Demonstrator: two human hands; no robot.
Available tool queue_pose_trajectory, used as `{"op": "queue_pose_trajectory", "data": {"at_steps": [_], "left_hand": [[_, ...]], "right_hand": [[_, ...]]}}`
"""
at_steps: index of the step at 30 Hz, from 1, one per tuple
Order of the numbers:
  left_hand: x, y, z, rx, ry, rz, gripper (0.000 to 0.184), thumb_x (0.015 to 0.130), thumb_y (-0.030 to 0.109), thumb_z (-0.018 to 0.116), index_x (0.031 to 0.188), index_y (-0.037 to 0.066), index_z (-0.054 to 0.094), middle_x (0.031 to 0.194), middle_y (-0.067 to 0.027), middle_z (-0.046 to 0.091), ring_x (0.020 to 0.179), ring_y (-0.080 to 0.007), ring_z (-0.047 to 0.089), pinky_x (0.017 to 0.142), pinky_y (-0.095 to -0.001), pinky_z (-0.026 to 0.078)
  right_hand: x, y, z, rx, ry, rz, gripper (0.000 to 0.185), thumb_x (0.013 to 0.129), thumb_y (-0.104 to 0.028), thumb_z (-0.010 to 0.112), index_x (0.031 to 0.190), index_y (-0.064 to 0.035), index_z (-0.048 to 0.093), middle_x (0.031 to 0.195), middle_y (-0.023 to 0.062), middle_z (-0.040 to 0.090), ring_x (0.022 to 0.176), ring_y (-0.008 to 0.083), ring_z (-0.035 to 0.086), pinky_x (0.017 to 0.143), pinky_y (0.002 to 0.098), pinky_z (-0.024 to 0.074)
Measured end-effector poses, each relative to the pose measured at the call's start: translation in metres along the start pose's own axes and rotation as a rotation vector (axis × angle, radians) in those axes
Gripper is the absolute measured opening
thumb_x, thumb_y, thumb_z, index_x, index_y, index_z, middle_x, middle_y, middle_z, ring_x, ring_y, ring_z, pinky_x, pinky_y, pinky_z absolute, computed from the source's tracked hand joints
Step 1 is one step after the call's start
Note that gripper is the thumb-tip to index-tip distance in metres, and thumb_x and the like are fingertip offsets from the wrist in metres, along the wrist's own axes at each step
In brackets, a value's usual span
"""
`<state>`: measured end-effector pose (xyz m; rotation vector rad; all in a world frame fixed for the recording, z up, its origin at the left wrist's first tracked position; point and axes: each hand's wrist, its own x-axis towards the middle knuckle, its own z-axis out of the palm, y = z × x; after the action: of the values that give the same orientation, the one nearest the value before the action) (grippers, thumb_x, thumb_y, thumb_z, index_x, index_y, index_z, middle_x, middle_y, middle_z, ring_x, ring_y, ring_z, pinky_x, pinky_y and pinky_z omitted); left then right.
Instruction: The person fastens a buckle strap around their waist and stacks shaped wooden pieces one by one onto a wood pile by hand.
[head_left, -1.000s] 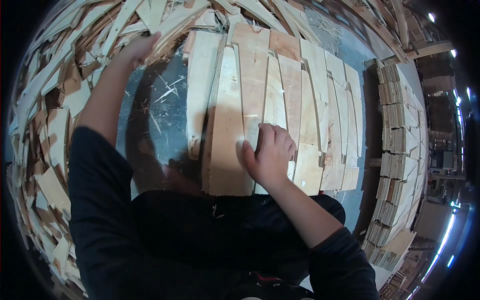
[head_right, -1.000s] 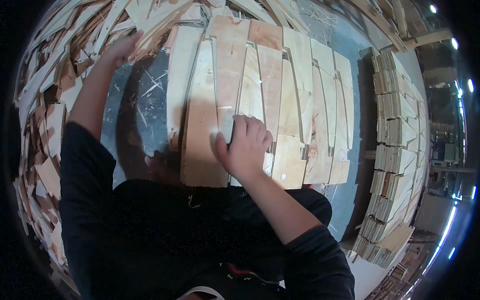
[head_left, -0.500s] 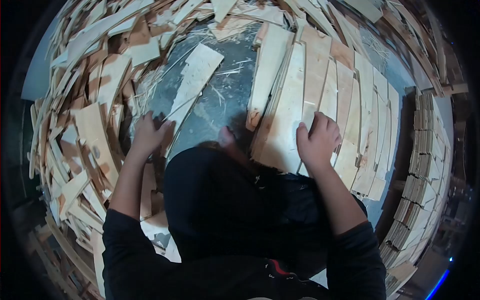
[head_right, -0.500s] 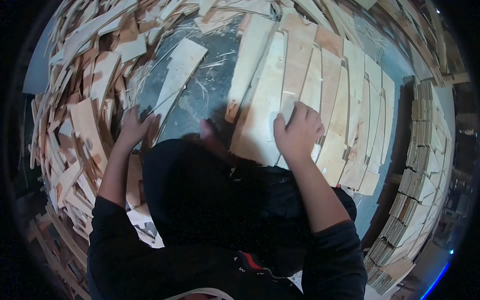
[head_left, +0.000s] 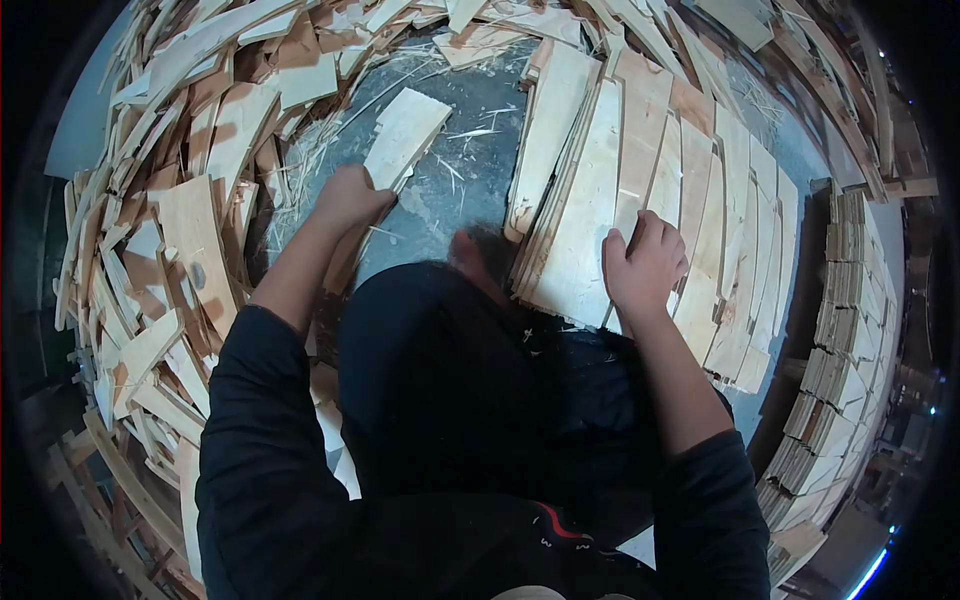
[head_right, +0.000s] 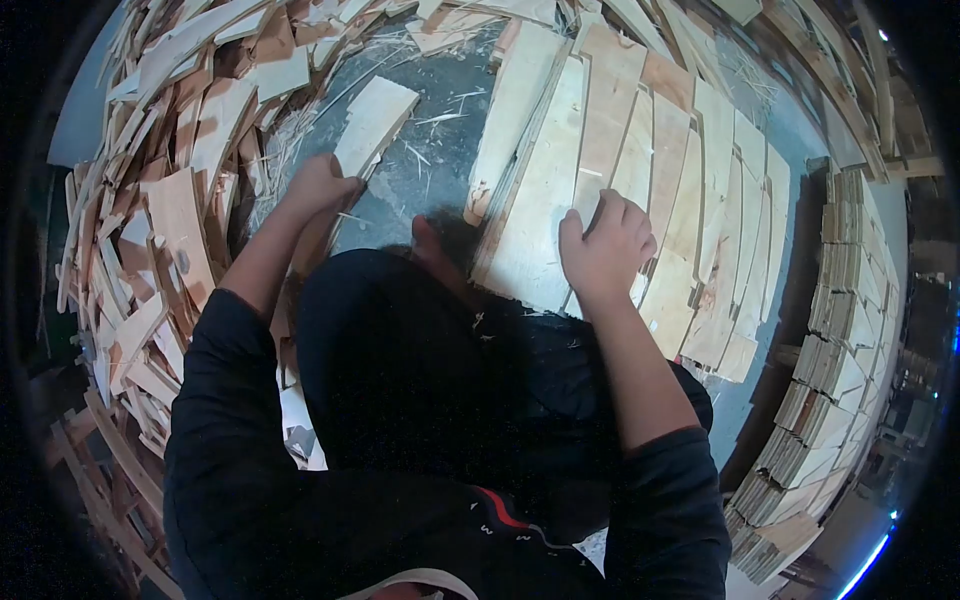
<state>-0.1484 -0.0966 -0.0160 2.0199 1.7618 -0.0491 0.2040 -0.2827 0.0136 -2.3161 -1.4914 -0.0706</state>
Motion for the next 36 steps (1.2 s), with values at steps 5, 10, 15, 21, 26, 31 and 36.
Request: {"op": "queue_pose_trajectory", "data": {"at_steps": [5, 10, 15, 21, 26, 31, 36], "left_hand": [[0.000, -0.022, -0.009, -0.325, 0.149, -0.008, 0.046, 0.080, 0.042, 0.066, 0.091, -0.003, 0.062, 0.082, -0.0154, 0.065, 0.071, -0.0258, 0.065, 0.069, -0.0369, 0.053], [-0.016, -0.020, -0.036, -1.315, -0.214, -0.255, 0.044, 0.091, 0.041, 0.054, 0.100, -0.001, 0.063, 0.081, -0.0107, 0.065, 0.070, -0.0168, 0.065, 0.062, -0.0273, 0.056], [-0.027, -0.024, -0.021, -1.493, -0.383, -0.351, 0.049, 0.092, 0.043, 0.054, 0.107, -0.004, 0.061, 0.087, -0.0119, 0.066, 0.073, -0.0171, 0.066, 0.062, -0.0277, 0.059], [-0.037, -0.026, -0.019, -1.389, -0.373, -0.262, 0.046, 0.093, 0.039, 0.052, 0.108, -0.003, 0.060, 0.095, -0.0113, 0.068, 0.079, -0.0164, 0.067, 0.069, -0.0283, 0.056], [-0.035, -0.016, -0.024, -1.190, -0.377, -0.245, 0.051, 0.095, 0.045, 0.048, 0.117, -0.001, 0.056, 0.095, -0.0123, 0.068, 0.079, -0.0188, 0.067, 0.072, -0.0321, 0.055], [-0.034, -0.009, -0.037, -1.216, -0.338, -0.153, 0.058, 0.096, 0.054, 0.044, 0.123, 0.004, 0.055, 0.096, -0.0094, 0.070, 0.079, -0.0185, 0.066, 0.069, -0.0328, 0.055], [-0.021, -0.019, -0.039, -1.225, -0.358, -0.159, 0.054, 0.097, 0.052, 0.045, 0.120, 0.004, 0.056, 0.090, -0.0088, 0.071, 0.081, -0.0182, 0.066, 0.071, -0.0333, 0.055]], "right_hand": [[0.000, -0.003, -0.001, -0.013, 0.004, -0.002, 0.051, 0.079, -0.032, 0.063, 0.121, -0.0058, 0.054, 0.117, 0.0160, 0.052, 0.117, 0.0337, 0.043, 0.101, 0.0501, 0.0254], [0.000, -0.002, 0.000, -0.009, 0.016, -0.002, 0.051, 0.079, -0.032, 0.063, 0.121, -0.0056, 0.055, 0.118, 0.0167, 0.053, 0.117, 0.0347, 0.043, 0.102, 0.0500, 0.0256], [-0.001, -0.004, -0.003, -0.014, -0.017, 0.029, 0.052, 0.079, -0.032, 0.062, 0.122, -0.0047, 0.054, 0.120, 0.0178, 0.052, 0.119, 0.0353, 0.043, 0.103, 0.0505, 0.0250], [0.001, -0.005, -0.003, -0.002, -0.019, 0.038, 0.052, 0.080, -0.033, 0.061, 0.123, -0.0049, 0.055, 0.122, 0.0178, 0.052, 0.120, 0.0353, 0.042, 0.103, 0.0510, 0.0248], [0.002, -0.004, -0.003, -0.005, -0.019, 0.034, 0.052, 0.079, -0.034, 0.061, 0.123, -0.0053, 0.055, 0.122, 0.0176, 0.052, 0.120, 0.0352, 0.042, 0.103, 0.0508, 0.0249], [0.000, -0.003, -0.001, -0.003, 0.000, 0.032, 0.052, 0.079, -0.034, 0.062, 0.123, -0.0057, 0.054, 0.121, 0.0173, 0.052, 0.119, 0.0349, 0.042, 0.103, 0.0504, 0.0246], [0.001, -0.003, -0.002, 0.001, -0.010, 0.029, 0.052, 0.079, -0.033, 0.062, 0.122, -0.0057, 0.054, 0.121, 0.0169, 0.052, 0.119, 0.0344, 0.043, 0.103, 0.0501, 0.0244]]}}
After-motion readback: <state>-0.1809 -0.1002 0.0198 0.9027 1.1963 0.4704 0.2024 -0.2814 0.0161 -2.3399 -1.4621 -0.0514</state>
